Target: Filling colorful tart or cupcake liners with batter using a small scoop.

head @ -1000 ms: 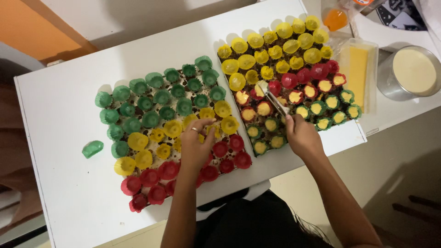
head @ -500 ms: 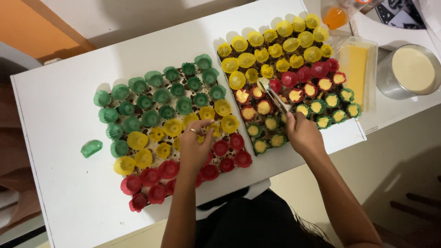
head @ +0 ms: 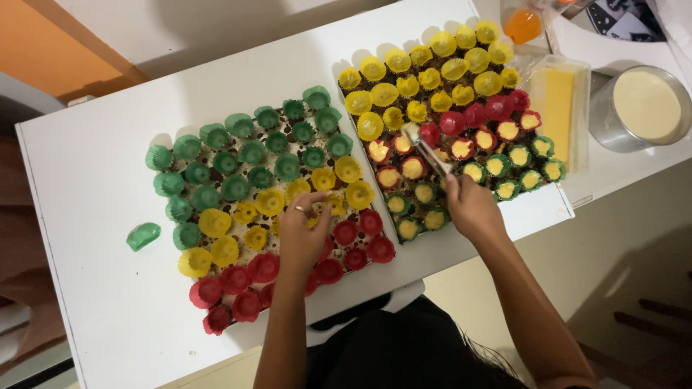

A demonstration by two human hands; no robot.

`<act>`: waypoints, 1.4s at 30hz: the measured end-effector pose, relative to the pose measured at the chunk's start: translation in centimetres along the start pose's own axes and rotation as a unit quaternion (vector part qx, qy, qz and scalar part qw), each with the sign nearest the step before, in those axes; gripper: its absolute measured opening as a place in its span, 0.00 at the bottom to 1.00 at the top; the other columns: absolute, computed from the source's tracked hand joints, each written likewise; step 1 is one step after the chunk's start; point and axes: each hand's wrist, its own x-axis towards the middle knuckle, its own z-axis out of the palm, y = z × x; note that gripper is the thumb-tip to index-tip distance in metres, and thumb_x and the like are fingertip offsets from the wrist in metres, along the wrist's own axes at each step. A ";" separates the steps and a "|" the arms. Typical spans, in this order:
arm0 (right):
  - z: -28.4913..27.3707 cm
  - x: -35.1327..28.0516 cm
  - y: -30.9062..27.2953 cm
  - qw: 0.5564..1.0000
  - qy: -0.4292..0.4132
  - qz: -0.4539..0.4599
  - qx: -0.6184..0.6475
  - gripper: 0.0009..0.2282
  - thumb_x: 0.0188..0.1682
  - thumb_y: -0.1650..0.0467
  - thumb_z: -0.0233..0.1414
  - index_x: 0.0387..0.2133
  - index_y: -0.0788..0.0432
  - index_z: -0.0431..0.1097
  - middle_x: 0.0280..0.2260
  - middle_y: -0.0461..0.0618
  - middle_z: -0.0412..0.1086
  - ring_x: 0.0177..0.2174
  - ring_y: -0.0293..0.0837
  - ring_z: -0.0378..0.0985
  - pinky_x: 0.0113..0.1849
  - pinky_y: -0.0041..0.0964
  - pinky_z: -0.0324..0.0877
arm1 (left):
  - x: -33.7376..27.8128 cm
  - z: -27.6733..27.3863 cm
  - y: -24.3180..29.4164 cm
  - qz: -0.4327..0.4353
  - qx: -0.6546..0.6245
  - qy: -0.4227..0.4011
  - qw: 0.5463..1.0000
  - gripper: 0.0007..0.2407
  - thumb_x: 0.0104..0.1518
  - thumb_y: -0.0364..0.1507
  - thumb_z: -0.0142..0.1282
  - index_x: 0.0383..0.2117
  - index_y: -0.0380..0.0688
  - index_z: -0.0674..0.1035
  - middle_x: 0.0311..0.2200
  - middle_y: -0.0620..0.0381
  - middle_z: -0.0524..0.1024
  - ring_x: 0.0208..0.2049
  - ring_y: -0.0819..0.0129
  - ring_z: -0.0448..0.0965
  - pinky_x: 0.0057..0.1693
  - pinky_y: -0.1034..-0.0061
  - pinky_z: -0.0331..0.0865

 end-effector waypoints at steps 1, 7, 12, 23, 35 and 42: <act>0.2 0.2 0.2 1.000 -0.003 0.000 -0.001 0.23 0.60 0.57 0.37 0.38 0.66 0.71 0.23 0.66 0.73 0.26 0.64 0.76 0.32 0.58 0.69 | 0.0 0.0 0.1 -0.009 -0.012 -0.003 1.000 0.08 0.57 0.24 0.62 0.42 0.40 0.82 0.38 0.53 0.81 0.29 0.67 0.77 0.38 0.71 0.71; 0.5 1.0 2.9 0.989 -0.035 -0.004 0.143 0.25 0.62 0.56 0.34 0.38 0.66 0.70 0.21 0.59 0.69 0.21 0.55 0.72 0.28 0.52 0.69 | -0.1 -0.2 -0.4 -0.006 -0.024 0.008 1.000 0.08 0.57 0.24 0.61 0.41 0.38 0.81 0.39 0.53 0.81 0.30 0.67 0.77 0.39 0.73 0.73; -1.6 0.6 6.2 0.890 -0.137 0.062 0.431 0.25 0.61 0.55 0.33 0.38 0.65 0.69 0.24 0.54 0.69 0.21 0.51 0.73 0.26 0.44 0.71 | -0.4 -0.3 0.0 -0.004 -0.023 0.020 1.000 0.08 0.58 0.24 0.60 0.43 0.39 0.81 0.39 0.53 0.81 0.30 0.68 0.76 0.39 0.73 0.72; -8.4 0.8 18.3 0.784 -0.046 0.014 0.619 0.23 0.61 0.59 0.31 0.55 0.67 0.59 0.42 0.64 0.72 0.31 0.57 0.78 0.33 0.52 0.75 | 3.0 5.6 3.5 0.102 0.101 0.025 0.989 0.06 0.58 0.27 0.61 0.40 0.45 0.82 0.37 0.55 0.79 0.37 0.62 0.76 0.44 0.64 0.66; -12.2 3.0 27.2 0.804 0.161 0.156 0.551 0.21 0.61 0.64 0.30 0.56 0.68 0.58 0.44 0.64 0.72 0.33 0.57 0.79 0.35 0.52 0.78 | 9.7 14.9 0.2 0.222 0.368 0.017 0.903 0.03 0.54 0.32 0.66 0.30 0.53 0.87 0.33 0.63 0.79 0.39 0.62 0.73 0.49 0.62 0.58; -11.6 6.0 28.7 0.818 0.131 0.119 0.547 0.21 0.62 0.64 0.28 0.57 0.70 0.58 0.45 0.65 0.71 0.33 0.55 0.79 0.36 0.51 0.78 | 10.0 15.7 0.6 0.210 0.364 0.011 0.908 0.03 0.56 0.32 0.64 0.29 0.52 0.86 0.32 0.64 0.80 0.39 0.61 0.73 0.50 0.61 0.59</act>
